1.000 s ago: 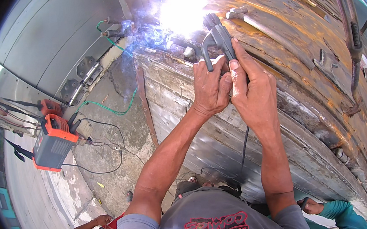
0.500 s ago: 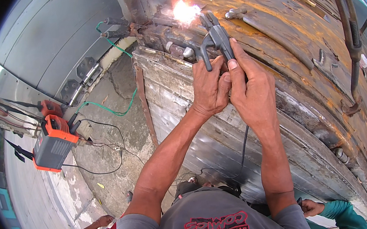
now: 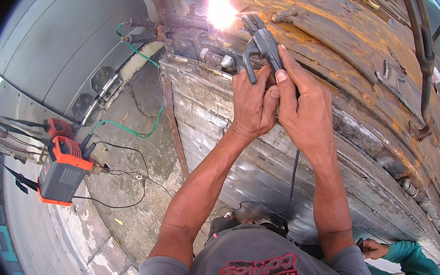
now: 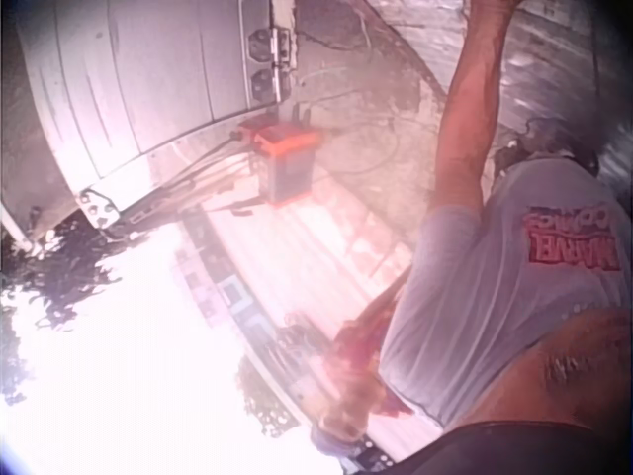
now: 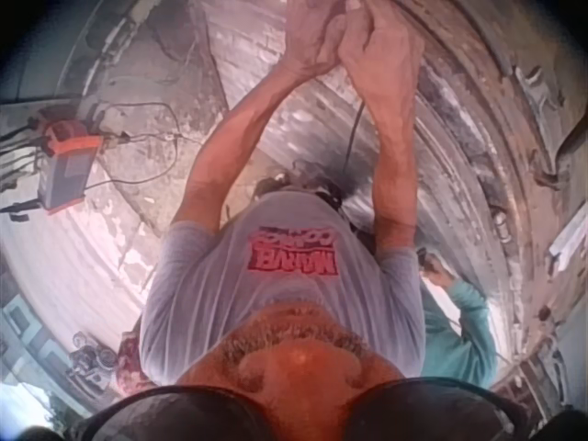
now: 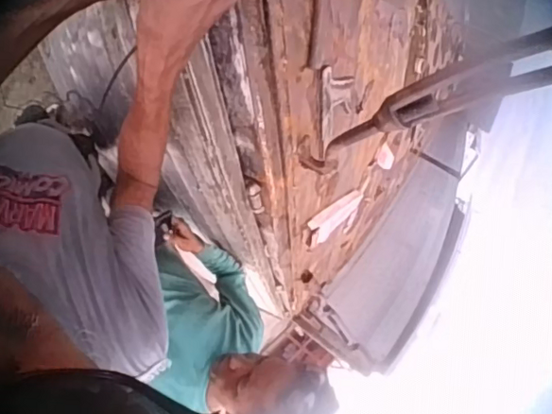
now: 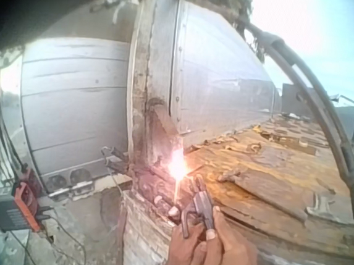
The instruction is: The person welds a metal sheet attached to a vehicle frame using a welding torch, then uses a hammer to tap the weld area. The person repeats the welding and hammering process on the same section.
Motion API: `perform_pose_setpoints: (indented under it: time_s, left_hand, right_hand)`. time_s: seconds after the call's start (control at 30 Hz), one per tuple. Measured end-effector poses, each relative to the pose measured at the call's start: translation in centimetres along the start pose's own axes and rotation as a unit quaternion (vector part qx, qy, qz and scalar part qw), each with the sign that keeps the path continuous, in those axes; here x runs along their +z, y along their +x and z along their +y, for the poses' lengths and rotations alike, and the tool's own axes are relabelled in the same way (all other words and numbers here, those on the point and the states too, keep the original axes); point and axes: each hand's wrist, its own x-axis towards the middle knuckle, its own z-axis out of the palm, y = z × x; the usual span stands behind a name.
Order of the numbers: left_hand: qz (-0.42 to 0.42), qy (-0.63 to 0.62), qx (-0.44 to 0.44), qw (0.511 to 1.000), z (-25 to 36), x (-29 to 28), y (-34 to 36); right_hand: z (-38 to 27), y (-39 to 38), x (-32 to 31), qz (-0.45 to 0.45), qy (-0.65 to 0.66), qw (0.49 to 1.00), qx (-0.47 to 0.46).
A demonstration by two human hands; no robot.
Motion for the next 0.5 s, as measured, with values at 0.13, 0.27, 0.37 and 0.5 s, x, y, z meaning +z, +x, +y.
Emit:
perform_pose_setpoints:
  time_s: [0.13,0.27,0.37,0.5]
  left_hand:
    - [0.010,-0.002,0.006,1.000,-0.15,0.16,-0.09]
    - [0.011,-0.001,0.008,1.000,-0.33,0.29,-0.17]
    - [0.001,0.002,-0.001,1.000,-0.09,0.00,-0.10]
    - [0.008,-0.007,0.002,1.000,-0.18,0.13,-0.33]
  right_hand:
    - [-0.25,-0.09,0.01,-0.002,0.011,1.000,0.023]
    - [0.09,-0.04,0.14,0.005,0.010,1.000,0.012]
    - [-0.09,-0.01,0.04,0.000,0.006,1.000,0.024]
    - [0.24,-0.09,0.31,0.027,-0.005,1.000,-0.015]
